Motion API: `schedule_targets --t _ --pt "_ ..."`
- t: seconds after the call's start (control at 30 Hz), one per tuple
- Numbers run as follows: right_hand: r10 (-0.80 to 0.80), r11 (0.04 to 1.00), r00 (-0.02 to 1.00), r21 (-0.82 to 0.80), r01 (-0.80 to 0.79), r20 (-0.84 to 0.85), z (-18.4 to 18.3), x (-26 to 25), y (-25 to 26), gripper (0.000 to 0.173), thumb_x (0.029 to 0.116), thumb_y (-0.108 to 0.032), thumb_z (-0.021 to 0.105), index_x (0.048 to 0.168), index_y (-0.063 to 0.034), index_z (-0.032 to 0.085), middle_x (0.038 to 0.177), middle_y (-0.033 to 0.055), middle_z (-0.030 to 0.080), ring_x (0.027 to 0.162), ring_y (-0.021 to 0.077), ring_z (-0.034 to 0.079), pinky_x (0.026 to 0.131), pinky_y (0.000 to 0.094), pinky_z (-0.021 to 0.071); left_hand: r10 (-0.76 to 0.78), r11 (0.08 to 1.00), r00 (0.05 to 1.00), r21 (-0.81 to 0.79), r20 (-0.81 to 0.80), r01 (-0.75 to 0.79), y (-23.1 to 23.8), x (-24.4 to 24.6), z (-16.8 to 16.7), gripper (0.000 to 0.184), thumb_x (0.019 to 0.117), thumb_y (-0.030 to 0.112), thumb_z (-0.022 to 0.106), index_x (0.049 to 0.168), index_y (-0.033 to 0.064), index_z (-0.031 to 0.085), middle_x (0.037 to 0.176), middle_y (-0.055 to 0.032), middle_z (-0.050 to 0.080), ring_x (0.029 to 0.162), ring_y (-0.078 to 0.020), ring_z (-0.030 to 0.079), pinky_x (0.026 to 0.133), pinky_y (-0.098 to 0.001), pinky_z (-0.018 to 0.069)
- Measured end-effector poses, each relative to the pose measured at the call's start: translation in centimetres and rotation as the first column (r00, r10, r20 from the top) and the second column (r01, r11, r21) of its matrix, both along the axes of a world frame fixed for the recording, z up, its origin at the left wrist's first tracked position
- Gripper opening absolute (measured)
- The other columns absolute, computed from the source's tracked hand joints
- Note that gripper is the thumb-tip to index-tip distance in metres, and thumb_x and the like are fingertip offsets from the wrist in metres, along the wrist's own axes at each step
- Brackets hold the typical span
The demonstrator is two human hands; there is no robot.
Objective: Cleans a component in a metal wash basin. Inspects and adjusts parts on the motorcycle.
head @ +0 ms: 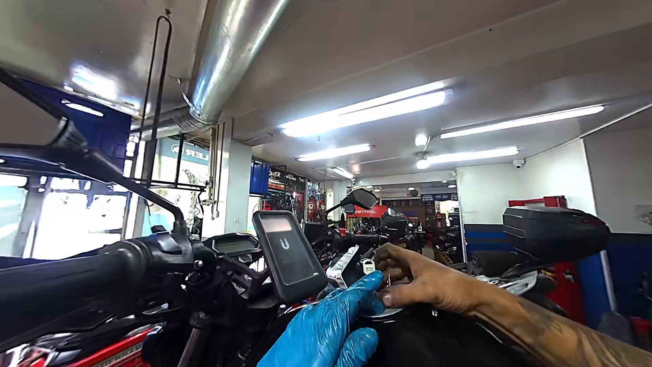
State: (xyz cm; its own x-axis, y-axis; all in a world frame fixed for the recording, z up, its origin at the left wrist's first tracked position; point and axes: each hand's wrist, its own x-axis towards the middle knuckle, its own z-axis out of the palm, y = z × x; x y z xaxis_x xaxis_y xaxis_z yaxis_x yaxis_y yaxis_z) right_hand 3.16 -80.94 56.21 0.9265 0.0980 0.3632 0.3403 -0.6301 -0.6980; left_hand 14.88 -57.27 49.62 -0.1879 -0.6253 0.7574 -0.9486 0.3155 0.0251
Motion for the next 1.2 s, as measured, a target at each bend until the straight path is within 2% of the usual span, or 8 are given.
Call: schedule_targets --t 0.1,0.37,0.5,0.67,0.77,0.97,1.07,1.2 --pt "0.1 0.995 0.99 0.009 -0.1 -0.097 0.2 0.2 -1.2 0.06 0.0864 -0.023 0.08 0.136 -0.0154 0.048 0.12 0.0011 0.066 0.105 0.0108 0.068 0.09 0.0286 0.0583 0.024 1.0 1.0 0.019 -0.004 -0.024 0.5 -0.3 0.3 0.054 0.1112 0.037 0.029 0.151 0.0029 0.044 0.138 -0.0051 0.064 0.131 -0.016 0.058 0.113 -0.0415 0.047" --pt "0.072 0.976 0.991 -0.195 -0.093 -0.113 0.9 0.5 -0.8 0.057 0.0879 -0.028 0.079 0.137 -0.0184 0.051 0.109 0.0018 0.068 0.095 0.0094 0.068 0.083 0.0272 0.0583 0.09 0.996 0.996 0.016 -0.014 -0.09 0.7 -0.7 0.7 0.046 0.11 0.035 0.033 0.143 0.0078 0.051 0.123 0.0008 0.071 0.123 -0.0121 0.063 0.103 -0.0404 0.0535" --pt "0.178 0.954 0.982 -0.237 -0.186 -0.056 2.1 0.6 0.1 0.066 0.0906 -0.027 0.077 0.15 -0.0249 0.046 0.122 0.003 0.068 0.098 0.0117 0.069 0.084 0.0292 0.0595 0.084 0.996 0.996 0.002 -0.021 -0.084 0.8 -0.7 0.5 0.048 0.11 0.036 0.031 0.144 0.0076 0.05 0.126 0.0006 0.07 0.122 -0.012 0.064 0.103 -0.04 0.0539" --pt "0.13 0.929 0.992 -0.351 -0.119 0.007 3.9 1.5 1.8 0.021 0.1024 -0.016 0.063 0.121 -0.0126 0.071 0.104 0.002 0.073 0.086 0.0094 0.067 0.078 0.0265 0.057 0.009 0.999 1.0 -0.042 -0.018 -0.01 0.6 0.1 0.2 0.049 0.1111 0.036 0.028 0.144 0.006 0.048 0.129 -0.0002 0.07 0.127 -0.0143 0.062 0.108 -0.0405 0.0523" --pt "0.112 0.892 0.994 -0.44 -0.1 0.002 5.9 1.5 2.0 0.013 0.0979 -0.007 0.068 0.109 -0.0086 0.075 0.096 0.0032 0.074 0.081 0.0119 0.069 0.075 0.0286 0.0587 -0.012 0.998 0.998 -0.061 -0.064 0.008 0.8 0.1 -0.1 0.049 0.112 0.036 0.025 0.144 0.0056 0.047 0.128 -0.0002 0.07 0.127 -0.0141 0.061 0.109 -0.04 0.0518" --pt "0.146 0.809 0.986 -0.564 -0.163 -0.076 8.2 2.2 2.5 0.012 0.0991 -0.008 0.067 0.107 -0.0097 0.077 0.094 0.0025 0.075 0.082 0.0118 0.07 0.078 0.0302 0.0592 0.015 1.0 0.993 -0.008 -0.118 -0.016 1.7 -0.8 0.7 0.046 0.1121 0.031 0.027 0.141 0.004 0.051 0.132 -0.0022 0.068 0.127 -0.0137 0.061 0.11 -0.0404 0.0501" --pt "0.164 0.782 0.982 -0.594 -0.187 -0.092 8.4 2.6 2.2 0.013 0.1008 -0.011 0.065 0.108 -0.0112 0.076 0.098 0.0012 0.074 0.084 0.0109 0.069 0.077 0.0302 0.0584 0.137 0.989 0.989 0.069 -0.046 -0.134 1.3 -1.8 1.9 0.05 0.1118 0.038 0.028 0.147 0.0105 0.05 0.131 -0.0018 0.068 0.121 -0.0126 0.064 0.103 -0.0413 0.0531" --pt "0.178 0.814 0.98 -0.545 -0.199 -0.093 7.4 2.7 1.6 0.013 0.1004 -0.008 0.063 0.107 -0.009 0.074 0.096 0.0017 0.073 0.083 0.0091 0.068 0.076 0.0286 0.0574 0.292 0.954 0.953 0.042 0.08 -0.296 0.0 -3.4 1.8 0.053 0.1117 0.045 0.024 0.141 0.0155 0.056 0.138 -0.0011 0.066 0.124 -0.0174 0.065 0.1 -0.0441 0.0527"
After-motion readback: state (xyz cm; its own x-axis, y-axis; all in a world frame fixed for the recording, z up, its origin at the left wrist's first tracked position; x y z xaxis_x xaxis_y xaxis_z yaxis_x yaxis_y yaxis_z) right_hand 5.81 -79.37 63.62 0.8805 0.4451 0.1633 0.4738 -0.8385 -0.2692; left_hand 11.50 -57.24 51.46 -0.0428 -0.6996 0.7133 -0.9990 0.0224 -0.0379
